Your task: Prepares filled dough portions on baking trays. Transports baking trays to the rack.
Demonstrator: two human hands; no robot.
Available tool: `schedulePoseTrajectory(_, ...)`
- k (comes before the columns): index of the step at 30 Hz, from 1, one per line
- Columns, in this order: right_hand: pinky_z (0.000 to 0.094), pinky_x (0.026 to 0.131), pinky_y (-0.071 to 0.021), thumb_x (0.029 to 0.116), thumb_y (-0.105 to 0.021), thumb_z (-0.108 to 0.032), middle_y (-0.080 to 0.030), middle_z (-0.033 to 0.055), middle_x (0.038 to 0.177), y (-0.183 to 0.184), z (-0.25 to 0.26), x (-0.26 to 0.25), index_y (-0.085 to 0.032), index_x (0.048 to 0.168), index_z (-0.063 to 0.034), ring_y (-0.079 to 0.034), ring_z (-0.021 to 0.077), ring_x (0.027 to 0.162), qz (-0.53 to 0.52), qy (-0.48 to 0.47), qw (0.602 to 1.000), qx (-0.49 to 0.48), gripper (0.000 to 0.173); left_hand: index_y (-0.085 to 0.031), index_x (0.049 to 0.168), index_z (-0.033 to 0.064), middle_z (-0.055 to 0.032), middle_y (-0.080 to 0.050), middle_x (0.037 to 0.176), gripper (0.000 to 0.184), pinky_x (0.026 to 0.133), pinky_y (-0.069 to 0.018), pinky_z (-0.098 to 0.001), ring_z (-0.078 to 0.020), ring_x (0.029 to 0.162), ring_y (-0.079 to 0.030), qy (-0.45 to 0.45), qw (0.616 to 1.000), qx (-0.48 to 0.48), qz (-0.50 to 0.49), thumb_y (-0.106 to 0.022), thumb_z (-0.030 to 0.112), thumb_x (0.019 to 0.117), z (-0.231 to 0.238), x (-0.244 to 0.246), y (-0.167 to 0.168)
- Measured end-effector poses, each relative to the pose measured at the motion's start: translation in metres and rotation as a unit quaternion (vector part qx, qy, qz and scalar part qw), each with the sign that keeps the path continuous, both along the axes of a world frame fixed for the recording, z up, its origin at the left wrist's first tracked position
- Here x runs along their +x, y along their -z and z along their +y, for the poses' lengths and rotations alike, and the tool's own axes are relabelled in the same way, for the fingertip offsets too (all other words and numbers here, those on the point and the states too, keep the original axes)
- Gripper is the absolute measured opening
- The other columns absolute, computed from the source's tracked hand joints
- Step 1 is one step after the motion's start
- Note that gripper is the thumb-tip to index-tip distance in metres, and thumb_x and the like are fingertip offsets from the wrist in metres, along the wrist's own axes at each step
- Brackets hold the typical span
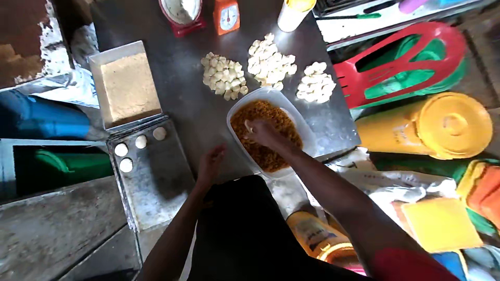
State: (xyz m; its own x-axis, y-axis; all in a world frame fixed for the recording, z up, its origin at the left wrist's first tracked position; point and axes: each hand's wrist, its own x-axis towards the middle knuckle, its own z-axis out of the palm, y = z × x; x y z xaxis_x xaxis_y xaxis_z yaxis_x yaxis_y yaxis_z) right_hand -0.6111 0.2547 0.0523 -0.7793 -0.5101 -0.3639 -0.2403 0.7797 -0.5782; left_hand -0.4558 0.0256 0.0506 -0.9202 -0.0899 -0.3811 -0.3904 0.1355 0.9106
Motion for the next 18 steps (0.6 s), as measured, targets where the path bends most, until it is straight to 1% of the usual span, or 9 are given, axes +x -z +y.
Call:
schedulePoseTrajectory(1,0.0626,0.091,-0.0550,0.0900,-0.080,-0.025,-0.066,0.0201,0.122,0.007,-0.011,-0.001,-0.064,0.134,-0.0092,-0.066,0.0411,0.107,0.011,-0.055,0.998,0.024,0.049,-0.062,0.138,0.0095,-0.0076,-0.069,0.129,0.036,0.098,-0.0588,-0.0400,-0.0191,0.114,-0.069,-0.010,1.000,-0.007,-0.001,-0.056,0.023,0.1062,-0.003,0.001,0.002)
schedulePoseTrajectory(2,0.0611,0.091,-0.0557,0.0886,-0.081,-0.022,-0.066,0.0178,0.126,0.016,-0.019,0.001,-0.065,0.133,-0.0112,-0.066,0.0398,0.109,0.028,-0.098,0.993,0.051,0.048,-0.062,0.138,0.0080,-0.0086,-0.070,0.128,0.036,0.098,-0.0592,-0.0408,-0.0196,0.113,-0.069,-0.027,1.000,-0.009,-0.007,-0.056,0.023,0.1061,-0.005,0.004,0.003)
schedulePoseTrajectory(3,0.0603,0.090,-0.0562,0.0897,-0.078,-0.018,-0.064,0.0176,0.130,0.022,-0.025,0.005,-0.065,0.133,-0.0121,-0.066,0.0399,0.109,0.045,-0.125,0.988,0.078,0.046,-0.062,0.137,0.0068,-0.0093,-0.070,0.127,0.036,0.097,-0.0594,-0.0407,-0.0198,0.112,-0.070,-0.043,0.999,-0.009,-0.018,-0.056,0.023,0.1061,-0.007,0.007,0.003)
schedulePoseTrajectory(6,0.0590,0.083,-0.0577,0.0938,-0.069,-0.008,-0.064,0.0203,0.125,0.036,-0.030,0.014,-0.070,0.123,-0.0093,-0.067,0.0414,0.105,0.101,-0.135,0.981,0.099,0.029,-0.062,0.136,0.0037,-0.0115,-0.071,0.123,0.037,0.094,-0.0604,-0.0391,-0.0202,0.108,-0.071,-0.079,0.996,0.005,-0.037,-0.057,0.024,0.1061,-0.006,0.019,0.005)
schedulePoseTrajectory(8,0.0586,0.085,-0.0578,0.0960,-0.067,-0.011,-0.066,0.0189,0.122,0.039,-0.027,0.006,-0.072,0.122,-0.0107,-0.067,0.0396,0.103,0.102,-0.096,0.988,0.070,0.026,-0.062,0.136,0.0025,-0.0121,-0.071,0.122,0.039,0.094,-0.0604,-0.0399,-0.0210,0.108,-0.071,-0.086,0.996,0.013,-0.029,-0.058,0.027,0.1056,-0.006,0.027,0.008)
schedulePoseTrajectory(10,0.0592,0.089,-0.0564,0.0966,-0.067,-0.015,-0.068,0.0167,0.119,0.029,-0.018,-0.004,-0.073,0.122,-0.0143,-0.067,0.0374,0.105,0.070,-0.035,0.997,0.024,0.026,-0.062,0.136,0.0028,-0.0116,-0.071,0.122,0.038,0.094,-0.0603,-0.0400,-0.0207,0.109,-0.071,-0.089,0.996,0.018,-0.019,-0.058,0.026,0.1056,-0.008,0.034,0.005)
schedulePoseTrajectory(13,0.0612,0.098,-0.0519,0.0975,-0.069,-0.017,-0.069,0.0180,0.121,0.002,0.000,-0.009,-0.072,0.124,-0.0108,-0.066,0.0381,0.112,0.043,-0.015,0.999,0.021,0.028,-0.064,0.134,0.0028,-0.0106,-0.073,0.119,0.036,0.092,-0.0613,-0.0391,-0.0197,0.105,-0.072,-0.098,0.995,0.004,-0.007,-0.055,0.024,0.1064,-0.015,0.039,-0.002)
schedulePoseTrajectory(15,0.0601,0.100,-0.0520,0.0973,-0.070,-0.019,-0.065,0.0190,0.125,-0.003,0.007,0.003,-0.068,0.130,-0.0106,-0.064,0.0392,0.115,0.036,-0.058,0.995,0.076,0.034,-0.064,0.132,0.0019,-0.0106,-0.073,0.116,0.035,0.090,-0.0613,-0.0384,-0.0187,0.102,-0.072,-0.100,0.995,-0.007,-0.007,-0.054,0.024,0.1067,-0.019,0.037,-0.005)
schedulePoseTrajectory(18,0.0582,0.097,-0.0541,0.0969,-0.066,-0.008,-0.060,0.0221,0.135,0.012,0.011,0.029,-0.059,0.138,-0.0057,-0.060,0.0427,0.122,0.101,-0.133,0.978,0.124,0.042,-0.065,0.132,0.0026,-0.0114,-0.072,0.118,0.036,0.094,-0.0597,-0.0384,-0.0190,0.105,-0.071,-0.079,0.997,-0.007,0.006,-0.056,0.025,0.1061,-0.019,0.020,-0.007)
